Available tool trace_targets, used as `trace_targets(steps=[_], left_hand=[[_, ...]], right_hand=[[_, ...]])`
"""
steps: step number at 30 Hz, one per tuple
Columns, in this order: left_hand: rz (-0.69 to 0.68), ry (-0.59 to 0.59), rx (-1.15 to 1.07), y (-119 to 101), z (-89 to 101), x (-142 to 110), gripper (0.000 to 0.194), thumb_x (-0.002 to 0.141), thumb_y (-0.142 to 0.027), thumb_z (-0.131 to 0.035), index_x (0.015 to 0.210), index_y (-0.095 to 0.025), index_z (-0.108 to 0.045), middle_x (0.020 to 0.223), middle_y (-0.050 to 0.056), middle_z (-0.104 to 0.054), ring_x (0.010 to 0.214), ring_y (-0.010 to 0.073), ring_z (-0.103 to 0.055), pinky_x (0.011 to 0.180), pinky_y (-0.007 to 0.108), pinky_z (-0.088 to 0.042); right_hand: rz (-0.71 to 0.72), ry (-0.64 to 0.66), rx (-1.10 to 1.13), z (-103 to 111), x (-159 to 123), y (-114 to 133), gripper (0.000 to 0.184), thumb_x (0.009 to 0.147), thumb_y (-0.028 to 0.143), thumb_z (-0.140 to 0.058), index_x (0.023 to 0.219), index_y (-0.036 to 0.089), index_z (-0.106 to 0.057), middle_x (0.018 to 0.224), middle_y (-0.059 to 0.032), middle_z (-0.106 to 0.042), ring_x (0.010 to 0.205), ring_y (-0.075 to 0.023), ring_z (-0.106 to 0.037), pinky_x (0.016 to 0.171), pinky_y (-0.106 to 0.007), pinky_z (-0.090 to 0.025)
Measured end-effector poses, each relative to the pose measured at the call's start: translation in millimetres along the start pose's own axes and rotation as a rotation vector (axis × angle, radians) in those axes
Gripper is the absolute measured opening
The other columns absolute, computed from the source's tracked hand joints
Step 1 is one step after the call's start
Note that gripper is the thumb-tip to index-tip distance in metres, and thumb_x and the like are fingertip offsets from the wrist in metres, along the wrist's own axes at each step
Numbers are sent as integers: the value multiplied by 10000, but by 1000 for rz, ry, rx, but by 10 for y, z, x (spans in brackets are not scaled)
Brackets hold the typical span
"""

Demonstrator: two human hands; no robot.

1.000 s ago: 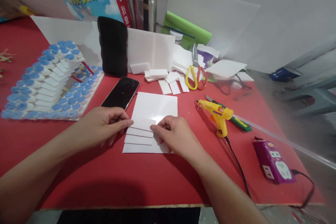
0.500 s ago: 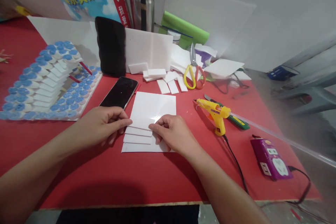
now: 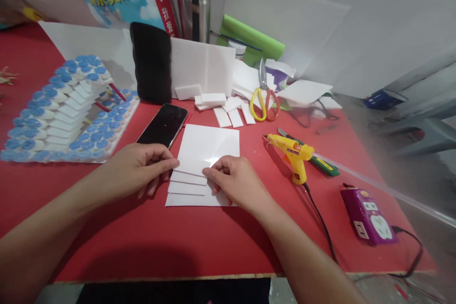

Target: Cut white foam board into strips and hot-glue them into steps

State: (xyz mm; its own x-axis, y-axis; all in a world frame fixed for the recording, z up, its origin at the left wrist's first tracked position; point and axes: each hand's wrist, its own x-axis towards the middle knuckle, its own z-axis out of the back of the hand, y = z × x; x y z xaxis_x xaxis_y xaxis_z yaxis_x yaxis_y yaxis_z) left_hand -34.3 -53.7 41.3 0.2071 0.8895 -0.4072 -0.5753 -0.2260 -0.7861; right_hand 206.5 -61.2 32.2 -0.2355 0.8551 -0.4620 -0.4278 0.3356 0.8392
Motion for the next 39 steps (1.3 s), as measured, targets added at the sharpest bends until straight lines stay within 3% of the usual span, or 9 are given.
trace_targets(steps=[10, 20, 25, 30, 39], left_hand=[[68, 99, -196, 51, -25, 43, 224, 958, -428, -622, 911, -210, -605, 600, -7, -714, 329, 137, -576, 296, 206, -391], [159, 149, -342, 19, -30, 77, 162, 949, -316, -656, 894, -182, -583, 567, 19, -714, 313, 115, -550, 279, 160, -335], [186, 166, -405, 23, -23, 82, 168, 997, -272, -593, 865, -168, -593, 566, 26, -710, 307, 107, -542, 270, 153, -342], [179, 233, -542, -1, 6, 72, 354, 1032, -308, -548, 718, -150, -597, 565, 55, -704, 294, 75, -516, 269, 123, -326], [187, 347, -645, -41, 9, 10, 329, 949, -411, -672, 769, -136, -652, 602, 102, -741, 325, 125, -582, 282, 153, -404]], right_hand=[[5, -2, 7, 14, -14, -32, 255, 923, 409, -699, 796, 197, -635, 599, 29, -671, 338, -67, -496, 316, -173, -324], [17, 2, 1, 17, -6, -42, 229, 920, 386, -705, 810, 197, -639, 587, 37, -667, 333, -62, -491, 314, -169, -328], [11, 14, 3, 29, -27, -34, 221, 918, 381, -714, 824, 193, -646, 583, 39, -662, 331, -61, -493, 313, -164, -330], [17, 37, 31, 123, -39, -78, 228, 915, 397, -714, 836, 193, -648, 590, 30, -663, 374, -89, -551, 349, -183, -393], [0, 69, 24, 261, -54, -113, 280, 917, 442, -723, 849, 183, -643, 642, 7, -704, 406, -93, -600, 373, -174, -433]])
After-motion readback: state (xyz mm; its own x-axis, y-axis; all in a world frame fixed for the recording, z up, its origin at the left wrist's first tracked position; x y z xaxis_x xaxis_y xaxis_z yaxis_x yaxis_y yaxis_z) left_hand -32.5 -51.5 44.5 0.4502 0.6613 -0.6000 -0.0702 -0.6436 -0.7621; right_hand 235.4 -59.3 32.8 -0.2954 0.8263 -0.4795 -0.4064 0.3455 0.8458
